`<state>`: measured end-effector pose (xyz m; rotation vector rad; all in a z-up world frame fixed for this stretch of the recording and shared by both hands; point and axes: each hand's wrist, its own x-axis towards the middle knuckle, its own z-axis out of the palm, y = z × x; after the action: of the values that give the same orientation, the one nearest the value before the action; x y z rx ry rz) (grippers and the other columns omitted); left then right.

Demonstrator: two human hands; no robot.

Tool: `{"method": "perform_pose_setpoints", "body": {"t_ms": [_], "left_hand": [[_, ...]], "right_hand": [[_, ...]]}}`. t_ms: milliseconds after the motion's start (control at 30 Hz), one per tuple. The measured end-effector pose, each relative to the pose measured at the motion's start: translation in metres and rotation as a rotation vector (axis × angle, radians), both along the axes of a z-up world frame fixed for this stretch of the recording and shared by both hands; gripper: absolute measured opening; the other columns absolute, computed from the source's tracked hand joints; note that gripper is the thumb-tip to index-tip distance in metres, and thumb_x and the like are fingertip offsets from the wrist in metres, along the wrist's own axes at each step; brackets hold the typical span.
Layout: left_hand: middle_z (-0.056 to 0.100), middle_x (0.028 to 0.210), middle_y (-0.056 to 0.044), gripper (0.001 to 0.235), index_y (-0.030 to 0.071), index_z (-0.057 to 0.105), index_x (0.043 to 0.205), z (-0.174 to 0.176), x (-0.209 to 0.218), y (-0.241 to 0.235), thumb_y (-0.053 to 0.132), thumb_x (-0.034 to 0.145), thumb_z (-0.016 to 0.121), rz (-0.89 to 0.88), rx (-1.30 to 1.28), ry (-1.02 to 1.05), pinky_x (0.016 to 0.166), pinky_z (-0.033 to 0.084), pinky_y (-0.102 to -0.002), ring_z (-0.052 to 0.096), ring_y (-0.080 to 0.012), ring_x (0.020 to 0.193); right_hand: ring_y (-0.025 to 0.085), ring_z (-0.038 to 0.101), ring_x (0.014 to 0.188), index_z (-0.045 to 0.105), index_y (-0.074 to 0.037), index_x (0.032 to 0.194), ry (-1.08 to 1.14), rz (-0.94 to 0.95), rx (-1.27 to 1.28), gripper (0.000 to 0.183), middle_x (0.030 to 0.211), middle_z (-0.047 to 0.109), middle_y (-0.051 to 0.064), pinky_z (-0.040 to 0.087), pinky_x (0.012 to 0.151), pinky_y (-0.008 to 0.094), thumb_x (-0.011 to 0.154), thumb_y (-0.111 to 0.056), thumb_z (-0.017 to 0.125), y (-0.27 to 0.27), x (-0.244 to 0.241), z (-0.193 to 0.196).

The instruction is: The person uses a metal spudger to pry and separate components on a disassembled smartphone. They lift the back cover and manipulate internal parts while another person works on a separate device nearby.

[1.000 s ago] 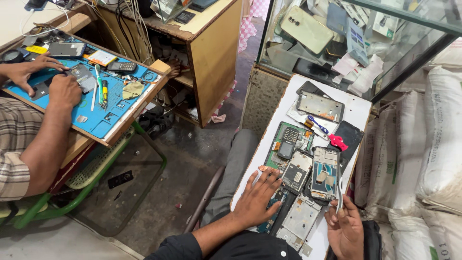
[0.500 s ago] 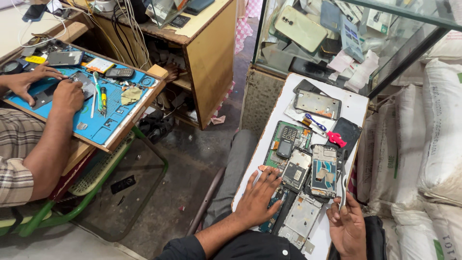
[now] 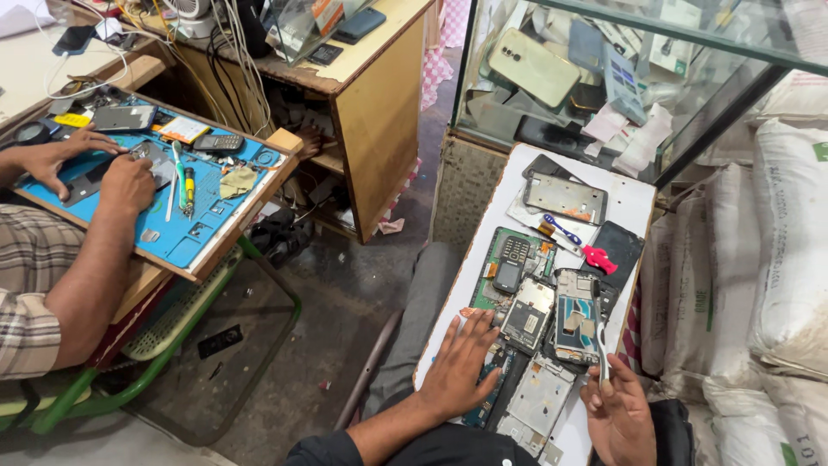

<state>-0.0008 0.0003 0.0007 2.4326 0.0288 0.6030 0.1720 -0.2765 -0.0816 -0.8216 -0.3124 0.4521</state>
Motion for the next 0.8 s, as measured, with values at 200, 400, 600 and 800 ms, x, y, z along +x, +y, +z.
{"method": "perform_pose_setpoints", "body": {"t_ms": [200,400,600,800], "left_hand": [[0.033,0.164,-0.028,0.059,-0.003,0.047,0.146,0.002,0.001,0.003,0.012,0.093,0.071,0.02,-0.059,-0.178,0.126,0.024,-0.054,0.027,-0.0447,0.156],[0.035,0.162,-0.031,0.052,-0.003,0.051,0.138,0.011,0.018,0.018,0.01,0.092,0.071,0.077,-0.095,-0.251,0.125,0.029,-0.052,0.03,-0.047,0.154],[0.027,0.164,-0.031,0.056,-0.002,0.05,0.142,0.008,0.027,0.022,0.014,0.092,0.071,0.128,-0.063,-0.219,0.124,0.018,-0.061,0.02,-0.0495,0.155],[0.014,0.167,-0.032,0.062,-0.002,0.044,0.148,-0.008,0.025,0.021,0.016,0.093,0.069,0.191,-0.083,-0.197,0.124,0.012,-0.063,0.008,-0.051,0.157]], "right_hand": [[0.018,0.052,0.085,0.051,-0.001,0.148,-0.008,0.016,0.038,0.044,0.124,0.062,0.018,0.042,0.076,0.034,0.104,-0.001,0.055,0.0,-0.002,-0.001],[0.017,0.054,0.088,0.051,-0.003,0.15,-0.068,-0.035,0.067,0.046,0.123,0.062,0.017,0.043,0.08,0.035,0.104,0.001,0.055,0.001,0.001,-0.002],[0.018,0.056,0.09,0.051,-0.003,0.153,0.021,0.02,0.178,0.048,0.125,0.061,0.019,0.044,0.081,0.037,0.105,0.001,0.056,-0.004,0.013,-0.013],[0.02,0.057,0.089,0.051,0.001,0.149,-0.093,-0.034,0.066,0.048,0.127,0.062,0.022,0.044,0.08,0.038,0.102,0.001,0.058,-0.011,0.007,-0.031]]}}
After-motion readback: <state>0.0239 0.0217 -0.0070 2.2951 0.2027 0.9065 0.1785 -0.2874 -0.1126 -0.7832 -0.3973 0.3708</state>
